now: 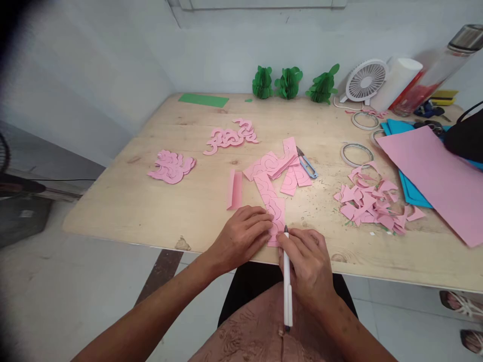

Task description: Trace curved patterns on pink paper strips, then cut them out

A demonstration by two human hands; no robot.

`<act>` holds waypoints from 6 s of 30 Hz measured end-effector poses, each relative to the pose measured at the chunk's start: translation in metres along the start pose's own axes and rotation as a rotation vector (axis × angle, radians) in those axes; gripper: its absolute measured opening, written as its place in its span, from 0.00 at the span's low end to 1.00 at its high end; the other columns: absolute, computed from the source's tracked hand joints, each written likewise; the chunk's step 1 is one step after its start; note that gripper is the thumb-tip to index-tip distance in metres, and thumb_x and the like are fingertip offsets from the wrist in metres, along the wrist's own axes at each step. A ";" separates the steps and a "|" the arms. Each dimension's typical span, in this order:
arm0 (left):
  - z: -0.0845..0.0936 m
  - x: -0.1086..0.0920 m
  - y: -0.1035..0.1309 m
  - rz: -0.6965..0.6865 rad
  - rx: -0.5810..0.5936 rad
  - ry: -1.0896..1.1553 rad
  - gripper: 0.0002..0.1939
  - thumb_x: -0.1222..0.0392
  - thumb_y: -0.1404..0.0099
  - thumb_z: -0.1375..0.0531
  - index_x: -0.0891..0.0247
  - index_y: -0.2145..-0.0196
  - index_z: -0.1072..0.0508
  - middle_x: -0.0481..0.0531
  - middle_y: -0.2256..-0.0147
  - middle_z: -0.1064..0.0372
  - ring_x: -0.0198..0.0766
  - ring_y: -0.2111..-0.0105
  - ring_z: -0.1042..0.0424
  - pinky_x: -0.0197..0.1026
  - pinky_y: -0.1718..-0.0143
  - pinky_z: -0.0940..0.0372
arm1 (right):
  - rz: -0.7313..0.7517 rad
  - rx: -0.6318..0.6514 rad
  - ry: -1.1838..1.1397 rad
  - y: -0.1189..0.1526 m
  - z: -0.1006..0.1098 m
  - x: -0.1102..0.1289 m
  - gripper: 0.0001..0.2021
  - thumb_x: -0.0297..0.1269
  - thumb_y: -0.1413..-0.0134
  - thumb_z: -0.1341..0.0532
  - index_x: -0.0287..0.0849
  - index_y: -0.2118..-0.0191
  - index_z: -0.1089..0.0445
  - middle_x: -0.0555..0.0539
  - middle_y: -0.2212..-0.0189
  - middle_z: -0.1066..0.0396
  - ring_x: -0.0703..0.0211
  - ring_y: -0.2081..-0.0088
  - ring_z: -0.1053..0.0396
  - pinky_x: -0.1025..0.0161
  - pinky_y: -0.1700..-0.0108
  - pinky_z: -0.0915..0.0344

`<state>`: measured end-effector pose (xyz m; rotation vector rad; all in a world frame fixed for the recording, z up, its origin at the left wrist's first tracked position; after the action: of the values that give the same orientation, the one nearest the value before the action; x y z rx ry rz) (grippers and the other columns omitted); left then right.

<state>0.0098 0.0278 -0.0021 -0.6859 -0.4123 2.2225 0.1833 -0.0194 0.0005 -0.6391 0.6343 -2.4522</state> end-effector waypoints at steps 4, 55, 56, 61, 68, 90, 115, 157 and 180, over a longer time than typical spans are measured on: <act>0.000 -0.001 -0.004 -0.007 -0.012 -0.016 0.05 0.64 0.34 0.45 0.65 0.65 0.29 0.52 0.59 0.26 0.43 0.55 0.31 0.46 0.54 0.36 | 0.001 -0.012 -0.015 -0.001 0.001 0.002 0.14 0.24 0.45 0.41 0.42 0.53 0.30 0.45 0.63 0.22 0.52 0.59 0.26 0.53 0.53 0.38; 0.001 0.001 -0.006 -0.003 0.176 -0.069 0.12 0.62 0.31 0.48 0.68 0.53 0.31 0.61 0.49 0.33 0.49 0.42 0.39 0.53 0.43 0.42 | -0.599 0.166 -0.506 -0.087 -0.022 -0.041 0.07 0.39 0.45 0.42 0.43 0.70 0.32 0.49 0.74 0.29 0.61 0.73 0.33 0.65 0.73 0.36; 0.000 0.001 -0.006 -0.003 0.173 -0.067 0.12 0.63 0.32 0.48 0.68 0.53 0.31 0.61 0.49 0.32 0.48 0.42 0.39 0.53 0.43 0.42 | -0.597 0.169 -0.498 -0.088 -0.023 -0.041 0.07 0.39 0.45 0.42 0.43 0.70 0.32 0.49 0.75 0.30 0.61 0.73 0.33 0.66 0.73 0.36; 0.000 0.001 -0.005 0.003 0.177 -0.067 0.12 0.63 0.32 0.48 0.68 0.53 0.31 0.62 0.49 0.33 0.49 0.42 0.39 0.53 0.43 0.43 | -0.594 0.162 -0.466 -0.090 -0.023 -0.042 0.07 0.38 0.45 0.42 0.43 0.71 0.32 0.50 0.76 0.30 0.62 0.74 0.34 0.65 0.74 0.37; 0.000 0.002 -0.005 0.002 0.187 -0.063 0.13 0.64 0.32 0.48 0.69 0.53 0.31 0.62 0.47 0.34 0.50 0.42 0.40 0.54 0.42 0.43 | -0.623 0.166 -0.485 -0.087 -0.026 -0.042 0.07 0.39 0.45 0.42 0.43 0.71 0.32 0.50 0.76 0.30 0.61 0.74 0.34 0.65 0.74 0.37; -0.001 0.003 -0.005 0.010 0.180 -0.056 0.13 0.63 0.33 0.47 0.68 0.52 0.31 0.62 0.47 0.33 0.50 0.41 0.40 0.54 0.42 0.42 | -0.564 0.183 -0.432 -0.083 -0.026 -0.041 0.05 0.36 0.44 0.43 0.44 0.69 0.32 0.50 0.74 0.30 0.62 0.72 0.32 0.65 0.71 0.35; -0.002 0.002 -0.004 0.013 0.206 -0.062 0.13 0.62 0.32 0.48 0.69 0.52 0.32 0.62 0.47 0.35 0.51 0.41 0.40 0.54 0.42 0.44 | -0.552 0.180 -0.328 -0.073 -0.017 -0.038 0.04 0.36 0.44 0.42 0.44 0.68 0.31 0.52 0.76 0.28 0.64 0.77 0.34 0.68 0.75 0.39; -0.001 0.001 -0.005 0.017 0.213 -0.035 0.13 0.62 0.31 0.49 0.67 0.51 0.32 0.60 0.48 0.33 0.49 0.42 0.40 0.52 0.43 0.43 | -0.561 0.157 -0.251 -0.054 -0.006 -0.031 0.06 0.37 0.44 0.42 0.45 0.68 0.30 0.53 0.75 0.27 0.64 0.75 0.33 0.68 0.73 0.39; 0.000 0.000 -0.006 0.010 0.204 -0.028 0.13 0.63 0.32 0.48 0.67 0.51 0.33 0.59 0.48 0.33 0.47 0.42 0.39 0.51 0.43 0.42 | -0.537 0.120 -0.232 -0.047 0.000 -0.027 0.06 0.37 0.43 0.43 0.44 0.69 0.30 0.51 0.76 0.28 0.64 0.77 0.33 0.67 0.75 0.38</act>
<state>0.0133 0.0322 0.0004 -0.5501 -0.1920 2.2475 0.1865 0.0315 0.0178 -1.1439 0.2383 -2.8062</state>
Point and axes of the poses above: each hand's wrist, its own y-axis away from the middle knuckle, its own z-axis out of the back of the hand, x = y × z, the point moved 2 cm from there along -y, towards the middle knuckle
